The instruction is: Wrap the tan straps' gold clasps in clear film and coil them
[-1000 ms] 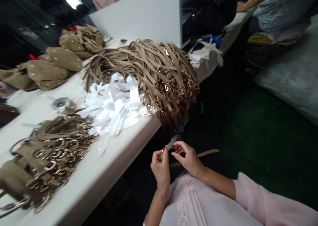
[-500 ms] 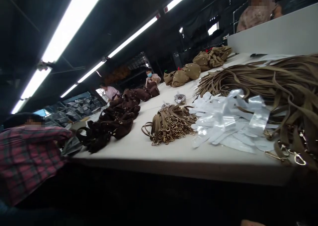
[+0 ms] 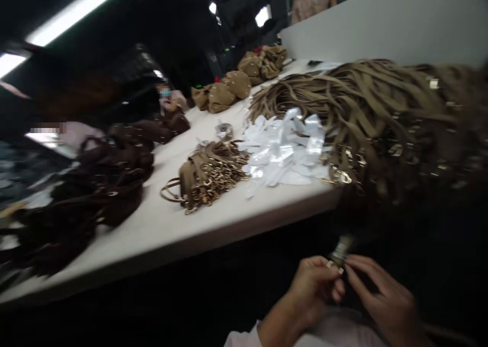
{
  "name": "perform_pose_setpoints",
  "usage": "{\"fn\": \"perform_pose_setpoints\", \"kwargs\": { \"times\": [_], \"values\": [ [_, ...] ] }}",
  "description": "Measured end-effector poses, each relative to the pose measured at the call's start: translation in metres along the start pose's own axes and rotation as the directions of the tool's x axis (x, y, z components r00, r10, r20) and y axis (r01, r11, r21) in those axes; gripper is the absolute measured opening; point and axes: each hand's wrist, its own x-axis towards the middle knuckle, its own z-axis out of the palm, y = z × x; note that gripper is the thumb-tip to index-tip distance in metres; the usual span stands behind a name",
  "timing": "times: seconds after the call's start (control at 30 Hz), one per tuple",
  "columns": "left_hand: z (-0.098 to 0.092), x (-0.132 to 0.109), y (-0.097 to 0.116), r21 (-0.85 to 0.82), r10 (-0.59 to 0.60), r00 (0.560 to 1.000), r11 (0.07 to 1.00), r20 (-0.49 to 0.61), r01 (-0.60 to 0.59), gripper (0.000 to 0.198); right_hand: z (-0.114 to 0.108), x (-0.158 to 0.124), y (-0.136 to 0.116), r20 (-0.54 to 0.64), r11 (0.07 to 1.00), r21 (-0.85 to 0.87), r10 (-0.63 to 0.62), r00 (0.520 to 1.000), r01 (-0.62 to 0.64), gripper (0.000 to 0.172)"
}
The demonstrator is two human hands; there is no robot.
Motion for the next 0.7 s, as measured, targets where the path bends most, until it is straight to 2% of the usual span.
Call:
{"fn": "perform_pose_setpoints", "kwargs": {
  "times": [0.1,0.2,0.4,0.47,0.6,0.7],
  "values": [
    [0.001,-0.007,0.004,-0.074,-0.064,0.994,0.995,0.087,0.071,0.024,-0.003,0.008,-0.019,-0.046,1.0,0.007,0.023,0.999,-0.022,0.01],
    [-0.001,-0.004,0.005,-0.119,-0.113,0.985,0.984,0.132,0.129,0.021,-0.004,0.02,-0.029,-0.042,0.998,0.064,0.026,0.999,-0.023,0.015],
    [0.002,-0.008,0.008,-0.18,-0.194,0.961,0.956,0.197,0.23,0.014,-0.013,0.024,-0.035,-0.062,0.993,0.024,-0.116,0.991,0.117,0.019],
    [0.004,-0.008,0.007,-0.215,-0.2,0.956,0.945,0.213,0.245,0.012,-0.014,0.024,-0.033,-0.063,0.993,0.007,-0.12,0.991,0.121,0.018],
    [0.006,-0.008,0.002,-0.286,-0.176,0.962,0.93,0.207,0.231,0.009,-0.011,0.024,-0.033,-0.048,0.999,-0.004,-0.035,0.998,0.035,0.012],
    [0.007,-0.007,-0.001,-0.205,-0.092,0.982,0.971,0.162,0.125,0.01,-0.009,0.02,-0.034,-0.028,0.999,0.018,0.047,0.998,-0.047,0.009]
  ]
}}
